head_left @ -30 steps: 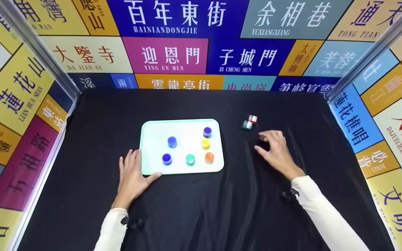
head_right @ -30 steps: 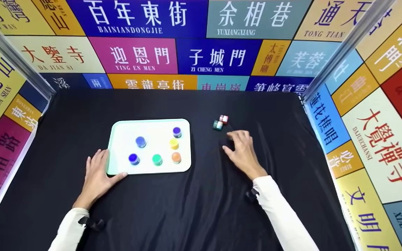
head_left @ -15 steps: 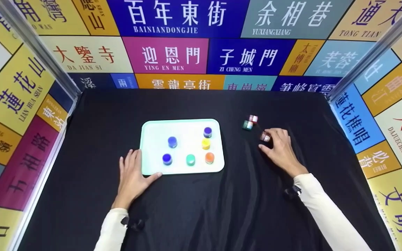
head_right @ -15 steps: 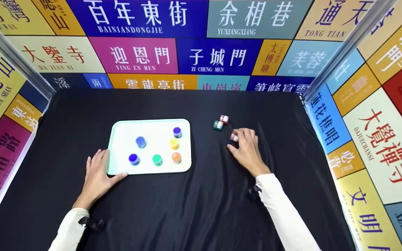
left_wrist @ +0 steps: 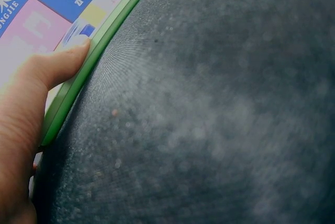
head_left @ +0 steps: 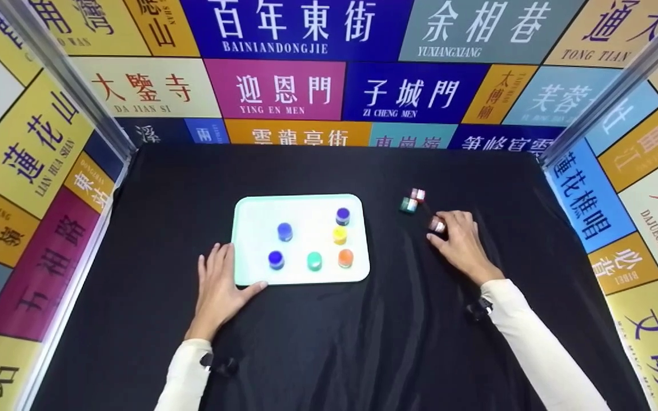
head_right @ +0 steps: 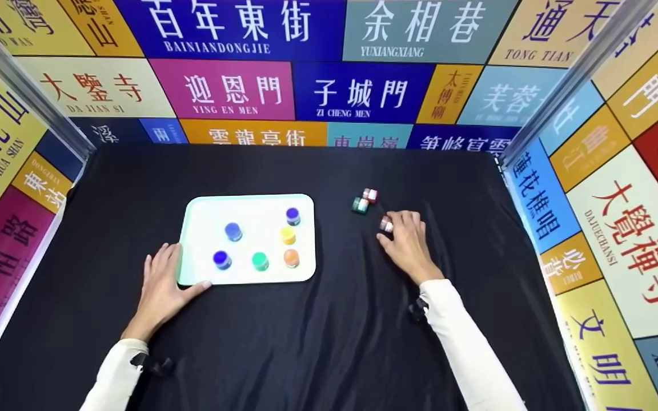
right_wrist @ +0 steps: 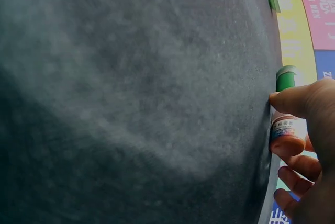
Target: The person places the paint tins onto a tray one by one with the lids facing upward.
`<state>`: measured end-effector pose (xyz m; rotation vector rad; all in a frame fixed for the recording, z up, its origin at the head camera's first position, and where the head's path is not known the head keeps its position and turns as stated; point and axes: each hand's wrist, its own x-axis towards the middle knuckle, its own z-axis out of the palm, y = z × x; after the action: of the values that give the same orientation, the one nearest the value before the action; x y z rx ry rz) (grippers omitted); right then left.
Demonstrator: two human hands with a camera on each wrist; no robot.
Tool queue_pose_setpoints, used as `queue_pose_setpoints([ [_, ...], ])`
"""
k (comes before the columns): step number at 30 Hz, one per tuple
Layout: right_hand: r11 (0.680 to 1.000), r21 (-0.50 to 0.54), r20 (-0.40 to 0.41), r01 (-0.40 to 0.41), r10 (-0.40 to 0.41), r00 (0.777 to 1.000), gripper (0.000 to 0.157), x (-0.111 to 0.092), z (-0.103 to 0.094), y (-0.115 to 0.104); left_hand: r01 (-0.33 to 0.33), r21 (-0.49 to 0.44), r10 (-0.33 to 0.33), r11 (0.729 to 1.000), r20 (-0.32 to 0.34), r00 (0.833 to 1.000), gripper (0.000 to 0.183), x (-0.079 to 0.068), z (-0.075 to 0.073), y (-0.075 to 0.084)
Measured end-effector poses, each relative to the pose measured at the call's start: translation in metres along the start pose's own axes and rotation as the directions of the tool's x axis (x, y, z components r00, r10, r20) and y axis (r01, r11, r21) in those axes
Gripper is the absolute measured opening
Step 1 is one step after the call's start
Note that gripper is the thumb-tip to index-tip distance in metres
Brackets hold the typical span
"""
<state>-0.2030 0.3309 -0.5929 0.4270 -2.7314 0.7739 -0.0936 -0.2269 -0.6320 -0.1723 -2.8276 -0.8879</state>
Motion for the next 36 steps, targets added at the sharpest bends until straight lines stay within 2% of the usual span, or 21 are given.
queue_pose_setpoints([
  [9, 1.0, -0.005, -0.006, -0.01, 0.01, 1.0, 0.04, 0.008, 0.0, 0.001, 0.004, 0.0, -0.004, 1.0, 0.007, 1.0, 0.123, 0.0, -0.002, 0.0],
  [14, 0.998, 0.055, -0.005, -0.025, 0.025, 1.0, 0.03, 0.014, 0.0, -0.005, 0.011, -0.009, -0.011, 1.0, 0.011, 1.0, 0.124, -0.001, -0.002, -0.001],
  [22, 0.989, 0.131, 0.037, -0.063, 0.059, 0.998, 0.036, 0.019, 0.002, -0.031, 0.016, -0.003, -0.016, 1.0, 0.021, 1.0, 0.125, -0.001, -0.004, 0.0],
  [36, 0.965, 0.236, 0.005, 0.112, -0.117, 0.993, 0.036, 0.031, 0.015, -0.07, 0.019, -0.015, -0.018, 1.0, 0.021, 1.0, 0.124, 0.0, 0.0, 0.001],
])
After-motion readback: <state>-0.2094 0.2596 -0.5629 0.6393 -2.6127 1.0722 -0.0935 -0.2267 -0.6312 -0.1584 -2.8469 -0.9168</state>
